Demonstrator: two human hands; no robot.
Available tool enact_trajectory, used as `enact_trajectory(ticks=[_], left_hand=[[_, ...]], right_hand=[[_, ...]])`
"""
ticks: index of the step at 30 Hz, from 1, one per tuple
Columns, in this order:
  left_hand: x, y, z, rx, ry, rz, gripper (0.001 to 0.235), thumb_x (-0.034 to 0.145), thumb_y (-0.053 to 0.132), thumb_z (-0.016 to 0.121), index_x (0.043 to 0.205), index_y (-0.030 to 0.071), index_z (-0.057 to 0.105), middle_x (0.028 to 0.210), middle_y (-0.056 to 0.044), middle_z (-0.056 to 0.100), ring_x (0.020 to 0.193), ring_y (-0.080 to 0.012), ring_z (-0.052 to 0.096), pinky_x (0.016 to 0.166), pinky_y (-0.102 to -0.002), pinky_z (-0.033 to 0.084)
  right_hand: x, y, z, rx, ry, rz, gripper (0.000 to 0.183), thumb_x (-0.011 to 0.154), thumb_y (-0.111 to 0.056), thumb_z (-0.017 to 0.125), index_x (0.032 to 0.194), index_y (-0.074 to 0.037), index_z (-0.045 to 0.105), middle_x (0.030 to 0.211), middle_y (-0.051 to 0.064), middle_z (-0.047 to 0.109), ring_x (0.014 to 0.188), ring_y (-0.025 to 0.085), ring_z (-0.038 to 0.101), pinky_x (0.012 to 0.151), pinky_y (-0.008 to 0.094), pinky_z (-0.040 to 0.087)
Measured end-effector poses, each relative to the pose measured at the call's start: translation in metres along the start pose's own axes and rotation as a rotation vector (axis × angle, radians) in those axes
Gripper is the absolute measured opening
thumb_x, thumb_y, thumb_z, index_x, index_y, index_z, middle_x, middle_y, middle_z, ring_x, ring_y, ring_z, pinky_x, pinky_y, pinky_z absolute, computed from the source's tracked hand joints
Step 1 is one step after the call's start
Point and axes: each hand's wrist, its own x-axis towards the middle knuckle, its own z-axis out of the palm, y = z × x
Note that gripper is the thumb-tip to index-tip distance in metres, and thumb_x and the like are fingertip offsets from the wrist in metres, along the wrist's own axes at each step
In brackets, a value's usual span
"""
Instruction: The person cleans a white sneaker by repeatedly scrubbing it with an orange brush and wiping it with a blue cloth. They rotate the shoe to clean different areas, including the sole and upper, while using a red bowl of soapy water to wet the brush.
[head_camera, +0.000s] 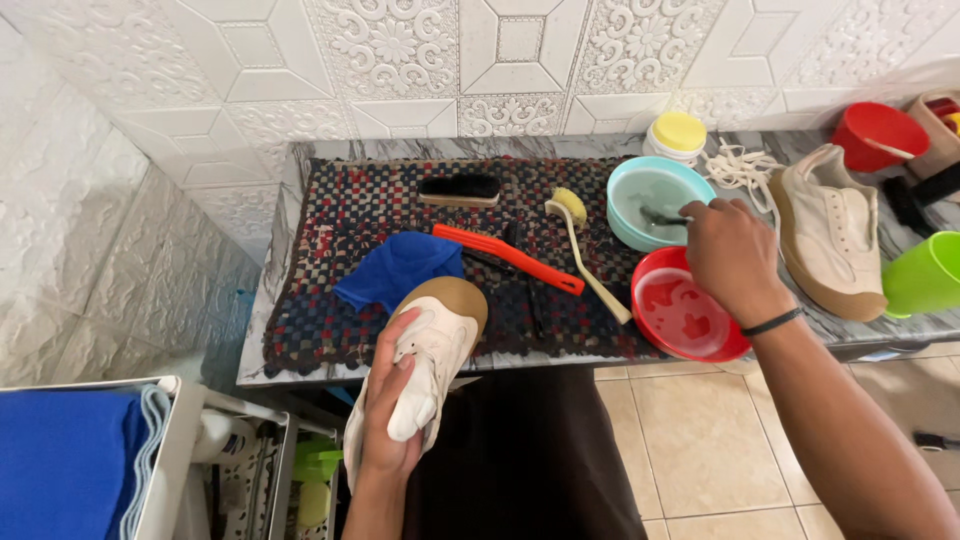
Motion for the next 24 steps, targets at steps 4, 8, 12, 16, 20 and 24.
enact_trajectory(ticks=[4, 8, 12, 16, 20, 24], left_hand=[[-0.007, -0.003, 0.005, 0.062, 0.051, 0.044, 0.050, 0.091, 0.021, 0.058, 0.139, 0.007, 0.057, 0.153, -0.015, 0.053, 0.143, -0.0252, 0.049, 0.119, -0.038, 0.037], [-0.008, -0.012, 0.008, 0.073, 0.313, 0.041, 0.043, 0.087, 0.011, 0.070, 0.129, 0.012, 0.061, 0.103, -0.013, 0.067, 0.086, -0.0173, 0.062, 0.077, -0.028, 0.050], [-0.008, -0.031, 0.017, 0.273, 0.440, 0.203, 0.030, 0.086, 0.012, 0.078, 0.111, 0.014, 0.063, 0.113, -0.003, 0.066, 0.084, -0.0103, 0.062, 0.074, -0.023, 0.051], [-0.004, -0.047, 0.024, 0.389, 0.387, 0.284, 0.026, 0.087, 0.010, 0.078, 0.109, 0.011, 0.063, 0.107, -0.006, 0.067, 0.088, -0.0140, 0.067, 0.080, -0.025, 0.055], [-0.010, -0.045, 0.029, 0.543, 0.330, 0.334, 0.032, 0.082, 0.014, 0.082, 0.108, 0.010, 0.064, 0.108, -0.006, 0.069, 0.089, -0.0153, 0.068, 0.077, -0.026, 0.055], [-0.016, -0.041, 0.034, 0.579, 0.258, 0.331, 0.036, 0.079, 0.015, 0.085, 0.108, 0.011, 0.065, 0.104, -0.005, 0.069, 0.083, -0.0135, 0.067, 0.074, -0.026, 0.055]], right_hand=[[-0.025, -0.001, -0.046, 0.140, 0.018, 0.117, 0.035, 0.098, -0.010, 0.055, 0.127, -0.015, 0.073, 0.102, 0.011, 0.071, 0.113, 0.036, 0.065, 0.067, 0.057, 0.055], [-0.065, 0.010, -0.079, 0.296, 0.050, 0.141, 0.029, 0.102, -0.013, 0.057, 0.125, -0.014, 0.075, 0.104, 0.012, 0.069, 0.099, 0.038, 0.065, 0.078, 0.054, 0.051], [-0.100, 0.020, -0.069, 0.090, -0.145, -0.022, 0.031, 0.099, -0.020, 0.055, 0.123, -0.024, 0.073, 0.089, 0.008, 0.068, 0.091, 0.037, 0.065, 0.073, 0.053, 0.052], [-0.115, 0.025, -0.053, 0.125, -0.060, -0.008, 0.031, 0.098, -0.018, 0.057, 0.126, -0.021, 0.072, 0.096, 0.004, 0.067, 0.097, 0.034, 0.064, 0.084, 0.049, 0.050], [-0.125, 0.026, -0.046, 0.196, -0.104, 0.020, 0.035, 0.100, -0.020, 0.056, 0.132, -0.025, 0.069, 0.105, 0.001, 0.068, 0.103, 0.029, 0.062, 0.083, 0.045, 0.046], [-0.135, 0.026, -0.042, 0.344, -0.011, 0.048, 0.047, 0.094, -0.004, 0.055, 0.135, -0.022, 0.069, 0.113, 0.003, 0.067, 0.109, 0.028, 0.061, 0.092, 0.046, 0.039]])
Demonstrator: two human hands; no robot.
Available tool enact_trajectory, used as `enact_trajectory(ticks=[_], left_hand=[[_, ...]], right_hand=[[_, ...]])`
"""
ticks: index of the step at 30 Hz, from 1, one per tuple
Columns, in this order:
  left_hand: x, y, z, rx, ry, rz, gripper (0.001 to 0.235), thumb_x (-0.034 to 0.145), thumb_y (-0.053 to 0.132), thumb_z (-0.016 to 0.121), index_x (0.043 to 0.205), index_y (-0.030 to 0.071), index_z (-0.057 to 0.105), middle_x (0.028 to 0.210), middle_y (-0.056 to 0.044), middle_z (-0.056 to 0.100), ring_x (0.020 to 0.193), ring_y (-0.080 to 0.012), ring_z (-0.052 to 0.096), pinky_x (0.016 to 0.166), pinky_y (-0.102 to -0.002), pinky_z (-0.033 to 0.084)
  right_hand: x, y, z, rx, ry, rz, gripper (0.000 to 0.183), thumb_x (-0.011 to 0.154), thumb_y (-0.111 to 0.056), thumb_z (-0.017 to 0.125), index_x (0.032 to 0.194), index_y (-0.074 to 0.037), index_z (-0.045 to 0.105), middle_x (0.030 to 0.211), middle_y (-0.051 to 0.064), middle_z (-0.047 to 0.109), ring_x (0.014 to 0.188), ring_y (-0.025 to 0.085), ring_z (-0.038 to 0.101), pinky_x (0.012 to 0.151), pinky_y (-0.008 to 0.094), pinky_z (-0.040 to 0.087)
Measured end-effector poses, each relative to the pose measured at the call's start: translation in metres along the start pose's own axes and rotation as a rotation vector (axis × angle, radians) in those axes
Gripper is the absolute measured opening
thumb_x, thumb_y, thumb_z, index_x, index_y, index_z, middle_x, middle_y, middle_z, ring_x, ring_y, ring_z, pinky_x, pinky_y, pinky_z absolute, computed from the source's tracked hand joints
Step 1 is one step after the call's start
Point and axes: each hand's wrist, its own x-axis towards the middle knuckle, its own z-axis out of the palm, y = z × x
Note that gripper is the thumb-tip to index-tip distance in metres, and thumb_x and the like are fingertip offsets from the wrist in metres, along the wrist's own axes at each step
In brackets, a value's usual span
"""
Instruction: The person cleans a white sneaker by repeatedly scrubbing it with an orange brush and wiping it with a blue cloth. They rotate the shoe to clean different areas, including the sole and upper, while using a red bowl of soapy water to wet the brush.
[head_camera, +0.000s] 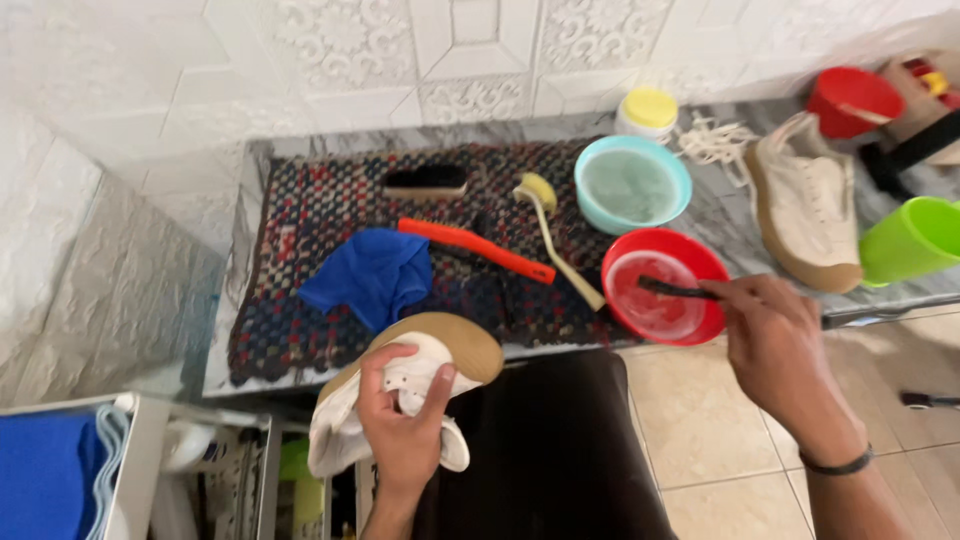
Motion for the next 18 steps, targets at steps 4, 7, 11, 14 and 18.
enact_trajectory(ticks=[4, 7, 11, 14, 18], left_hand=[[-0.005, 0.012, -0.007, -0.025, -0.047, -0.075, 0.034, 0.079, 0.016, 0.084, 0.107, 0.012, 0.064, 0.104, -0.001, 0.067, 0.072, -0.0100, 0.061, 0.063, -0.024, 0.049], [-0.007, 0.019, -0.010, -0.089, -0.097, -0.082, 0.031, 0.080, 0.014, 0.083, 0.104, 0.012, 0.063, 0.090, 0.001, 0.064, 0.054, -0.0061, 0.049, 0.047, -0.024, 0.038], [-0.011, 0.020, -0.014, -0.099, -0.128, -0.073, 0.038, 0.077, 0.015, 0.086, 0.106, 0.013, 0.062, 0.100, -0.001, 0.065, 0.062, -0.0069, 0.053, 0.054, -0.023, 0.042], [-0.016, 0.019, -0.015, -0.107, -0.146, -0.079, 0.042, 0.073, 0.013, 0.089, 0.105, 0.012, 0.063, 0.099, -0.003, 0.067, 0.071, -0.0097, 0.060, 0.063, -0.024, 0.049], [-0.023, 0.027, -0.014, 0.011, -0.175, -0.006, 0.043, 0.071, 0.021, 0.091, 0.104, 0.013, 0.065, 0.102, -0.004, 0.069, 0.095, -0.0148, 0.067, 0.086, -0.028, 0.052]], right_hand=[[-0.001, -0.026, -0.009, 0.160, -0.045, 0.095, 0.030, 0.107, -0.010, 0.044, 0.129, -0.016, 0.063, 0.116, 0.011, 0.060, 0.113, 0.034, 0.056, 0.091, 0.049, 0.037], [0.004, -0.025, 0.007, 0.168, -0.049, 0.074, 0.024, 0.105, -0.009, 0.039, 0.122, -0.010, 0.057, 0.112, 0.011, 0.066, 0.110, 0.033, 0.057, 0.087, 0.047, 0.032], [0.006, -0.034, 0.009, 0.042, -0.035, 0.147, 0.025, 0.099, -0.011, 0.045, 0.115, -0.016, 0.063, 0.102, 0.007, 0.072, 0.099, 0.031, 0.061, 0.084, 0.044, 0.027], [0.004, -0.044, 0.000, 0.088, 0.006, 0.182, 0.026, 0.096, -0.010, 0.045, 0.111, -0.016, 0.066, 0.101, 0.006, 0.072, 0.100, 0.029, 0.060, 0.089, 0.044, 0.027], [0.004, -0.064, -0.011, 0.236, 0.079, 0.260, 0.021, 0.105, -0.032, 0.064, 0.091, -0.017, 0.067, 0.087, 0.000, 0.068, 0.096, 0.023, 0.062, 0.101, 0.042, 0.025]])
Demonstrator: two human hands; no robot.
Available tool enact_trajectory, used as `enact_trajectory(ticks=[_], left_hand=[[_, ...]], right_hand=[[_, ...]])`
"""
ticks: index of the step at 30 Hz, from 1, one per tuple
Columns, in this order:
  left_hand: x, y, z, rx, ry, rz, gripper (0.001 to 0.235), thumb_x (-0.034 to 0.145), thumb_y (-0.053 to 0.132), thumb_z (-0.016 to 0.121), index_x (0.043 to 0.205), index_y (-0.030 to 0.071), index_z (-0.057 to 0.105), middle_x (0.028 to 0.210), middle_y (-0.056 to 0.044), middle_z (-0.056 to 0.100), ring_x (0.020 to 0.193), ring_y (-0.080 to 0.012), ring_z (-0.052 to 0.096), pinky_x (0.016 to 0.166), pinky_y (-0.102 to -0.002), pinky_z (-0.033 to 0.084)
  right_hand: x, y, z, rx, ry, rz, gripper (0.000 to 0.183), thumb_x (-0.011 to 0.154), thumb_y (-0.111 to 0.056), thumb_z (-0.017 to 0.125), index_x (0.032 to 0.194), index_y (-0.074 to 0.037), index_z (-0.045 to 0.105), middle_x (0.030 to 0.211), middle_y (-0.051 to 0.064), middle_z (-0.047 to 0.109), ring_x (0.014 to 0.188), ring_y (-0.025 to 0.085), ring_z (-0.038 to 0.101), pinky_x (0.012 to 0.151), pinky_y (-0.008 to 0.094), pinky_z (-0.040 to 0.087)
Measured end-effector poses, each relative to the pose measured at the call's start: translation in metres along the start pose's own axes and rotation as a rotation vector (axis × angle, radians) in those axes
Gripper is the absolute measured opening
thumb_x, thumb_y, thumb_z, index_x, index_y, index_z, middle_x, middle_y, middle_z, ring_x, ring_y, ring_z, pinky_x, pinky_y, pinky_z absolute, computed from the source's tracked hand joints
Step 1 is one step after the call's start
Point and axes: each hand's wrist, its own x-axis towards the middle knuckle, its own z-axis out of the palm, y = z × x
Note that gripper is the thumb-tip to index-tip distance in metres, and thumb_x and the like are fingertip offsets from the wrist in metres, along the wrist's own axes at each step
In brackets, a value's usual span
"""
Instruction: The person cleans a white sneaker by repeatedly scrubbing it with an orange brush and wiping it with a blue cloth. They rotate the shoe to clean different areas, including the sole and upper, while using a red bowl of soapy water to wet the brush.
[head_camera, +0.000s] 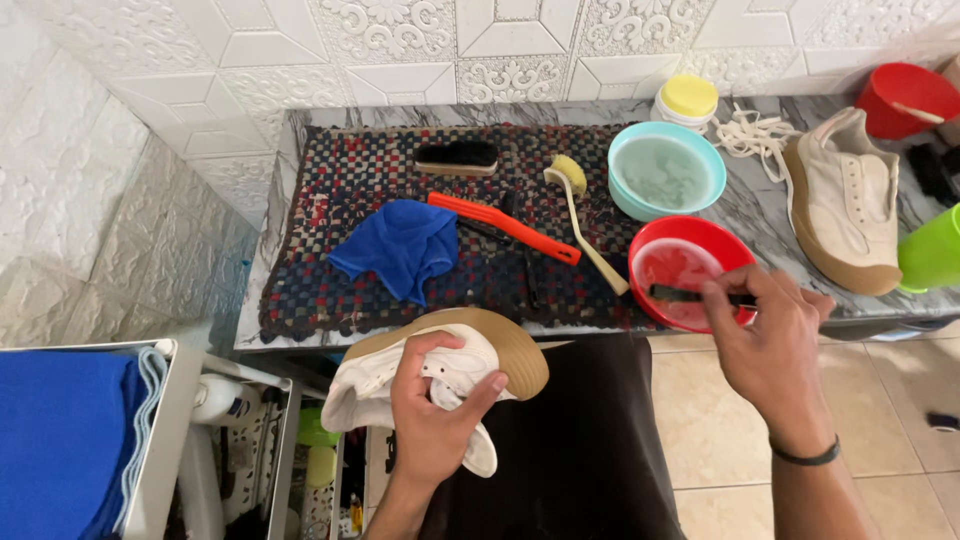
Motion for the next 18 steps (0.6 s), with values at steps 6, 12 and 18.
enact_trajectory(ticks=[6, 12, 18], left_hand=[[-0.007, 0.012, -0.007, 0.047, -0.036, 0.012, 0.039, 0.072, 0.023, 0.092, 0.098, 0.014, 0.065, 0.096, 0.000, 0.069, 0.091, -0.0126, 0.065, 0.087, -0.026, 0.049], [0.016, 0.024, -0.028, 0.071, -0.078, -0.033, 0.039, 0.070, 0.019, 0.090, 0.096, 0.017, 0.061, 0.092, 0.002, 0.065, 0.087, -0.0114, 0.061, 0.085, -0.026, 0.047], [0.047, 0.014, -0.040, -0.057, -0.134, -0.137, 0.042, 0.071, 0.008, 0.088, 0.096, 0.016, 0.056, 0.077, 0.001, 0.062, 0.058, -0.0068, 0.053, 0.051, -0.024, 0.044]], right_hand=[[0.001, -0.039, 0.024, 0.255, 0.208, -0.308, 0.043, 0.092, -0.013, 0.081, 0.062, -0.016, 0.050, 0.064, -0.005, 0.050, 0.062, 0.015, 0.044, 0.095, 0.037, 0.032], [0.042, -0.104, 0.041, 0.433, 0.142, -0.607, 0.048, 0.084, -0.001, 0.081, 0.059, -0.015, 0.043, 0.063, -0.005, 0.049, 0.061, 0.011, 0.045, 0.088, 0.035, 0.027], [0.064, -0.140, 0.069, 0.566, 0.089, -0.702, 0.048, 0.083, -0.001, 0.078, 0.057, -0.015, 0.040, 0.059, -0.006, 0.045, 0.056, 0.011, 0.037, 0.083, 0.034, 0.027]])
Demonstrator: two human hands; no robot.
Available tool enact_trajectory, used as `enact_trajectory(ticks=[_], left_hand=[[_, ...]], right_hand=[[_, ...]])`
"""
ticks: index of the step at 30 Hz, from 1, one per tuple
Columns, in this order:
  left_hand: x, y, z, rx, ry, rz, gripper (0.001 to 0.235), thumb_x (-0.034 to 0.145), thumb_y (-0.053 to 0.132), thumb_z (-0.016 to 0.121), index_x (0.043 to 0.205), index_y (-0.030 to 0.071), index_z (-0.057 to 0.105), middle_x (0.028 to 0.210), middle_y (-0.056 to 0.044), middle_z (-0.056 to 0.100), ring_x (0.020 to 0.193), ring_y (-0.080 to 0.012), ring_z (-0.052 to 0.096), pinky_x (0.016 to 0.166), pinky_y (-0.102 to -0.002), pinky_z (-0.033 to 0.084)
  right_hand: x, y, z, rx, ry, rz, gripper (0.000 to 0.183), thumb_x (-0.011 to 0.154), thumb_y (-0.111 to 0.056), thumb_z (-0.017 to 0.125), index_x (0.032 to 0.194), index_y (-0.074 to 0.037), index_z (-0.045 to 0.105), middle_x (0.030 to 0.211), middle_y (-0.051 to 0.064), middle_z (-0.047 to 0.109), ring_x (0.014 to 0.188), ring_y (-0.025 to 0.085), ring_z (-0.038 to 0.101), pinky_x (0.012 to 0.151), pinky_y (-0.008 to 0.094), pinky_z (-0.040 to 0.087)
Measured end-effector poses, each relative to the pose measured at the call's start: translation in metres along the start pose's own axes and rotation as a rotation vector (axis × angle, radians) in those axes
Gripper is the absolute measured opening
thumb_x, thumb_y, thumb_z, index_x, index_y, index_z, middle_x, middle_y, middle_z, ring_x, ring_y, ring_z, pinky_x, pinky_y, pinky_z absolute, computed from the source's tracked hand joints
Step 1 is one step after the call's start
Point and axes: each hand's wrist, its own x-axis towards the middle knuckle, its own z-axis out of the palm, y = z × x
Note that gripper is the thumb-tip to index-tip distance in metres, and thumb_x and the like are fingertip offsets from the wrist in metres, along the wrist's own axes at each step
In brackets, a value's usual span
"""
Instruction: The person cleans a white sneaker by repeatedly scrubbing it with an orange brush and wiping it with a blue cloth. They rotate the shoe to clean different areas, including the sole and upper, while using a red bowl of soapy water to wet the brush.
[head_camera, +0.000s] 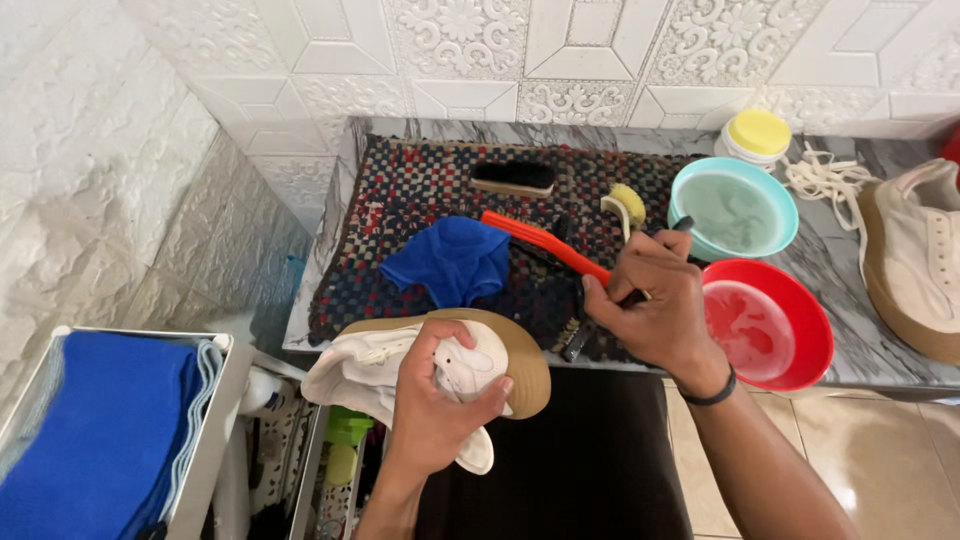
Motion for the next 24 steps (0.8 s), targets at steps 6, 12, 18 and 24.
enact_trajectory(ticks=[6, 12, 18, 24], left_hand=[[0.012, 0.001, 0.002, 0.049, -0.017, -0.031, 0.040, 0.071, 0.007, 0.088, 0.093, 0.017, 0.055, 0.073, 0.004, 0.056, 0.057, -0.0059, 0.045, 0.054, -0.024, 0.040], [0.019, 0.000, 0.002, 0.096, -0.035, 0.041, 0.039, 0.071, 0.010, 0.087, 0.091, 0.017, 0.054, 0.088, 0.003, 0.058, 0.080, -0.0102, 0.050, 0.078, -0.025, 0.042], [0.020, -0.001, 0.003, 0.090, -0.023, 0.020, 0.039, 0.071, 0.012, 0.086, 0.091, 0.018, 0.053, 0.080, 0.005, 0.055, 0.072, -0.0083, 0.047, 0.070, -0.025, 0.041], [0.016, -0.001, 0.002, 0.089, -0.051, 0.016, 0.039, 0.072, 0.013, 0.087, 0.091, 0.018, 0.053, 0.081, 0.004, 0.055, 0.075, -0.0092, 0.047, 0.073, -0.025, 0.040]], right_hand=[[0.000, -0.009, 0.010, 0.048, -0.036, -0.017, 0.044, 0.086, -0.006, 0.078, 0.059, -0.017, 0.045, 0.065, -0.006, 0.048, 0.060, 0.012, 0.038, 0.085, 0.034, 0.028], [-0.002, -0.013, 0.014, 0.089, -0.062, -0.062, 0.044, 0.084, -0.004, 0.077, 0.057, -0.017, 0.045, 0.061, -0.007, 0.053, 0.059, 0.012, 0.045, 0.090, 0.039, 0.029], [0.004, -0.005, 0.016, -0.022, -0.058, -0.034, 0.043, 0.084, -0.008, 0.075, 0.058, -0.018, 0.043, 0.058, -0.008, 0.048, 0.058, 0.012, 0.046, 0.089, 0.038, 0.030], [-0.001, 0.002, 0.018, -0.031, -0.026, 0.053, 0.045, 0.085, -0.005, 0.077, 0.058, -0.015, 0.044, 0.064, -0.005, 0.047, 0.059, 0.012, 0.037, 0.088, 0.034, 0.029]])
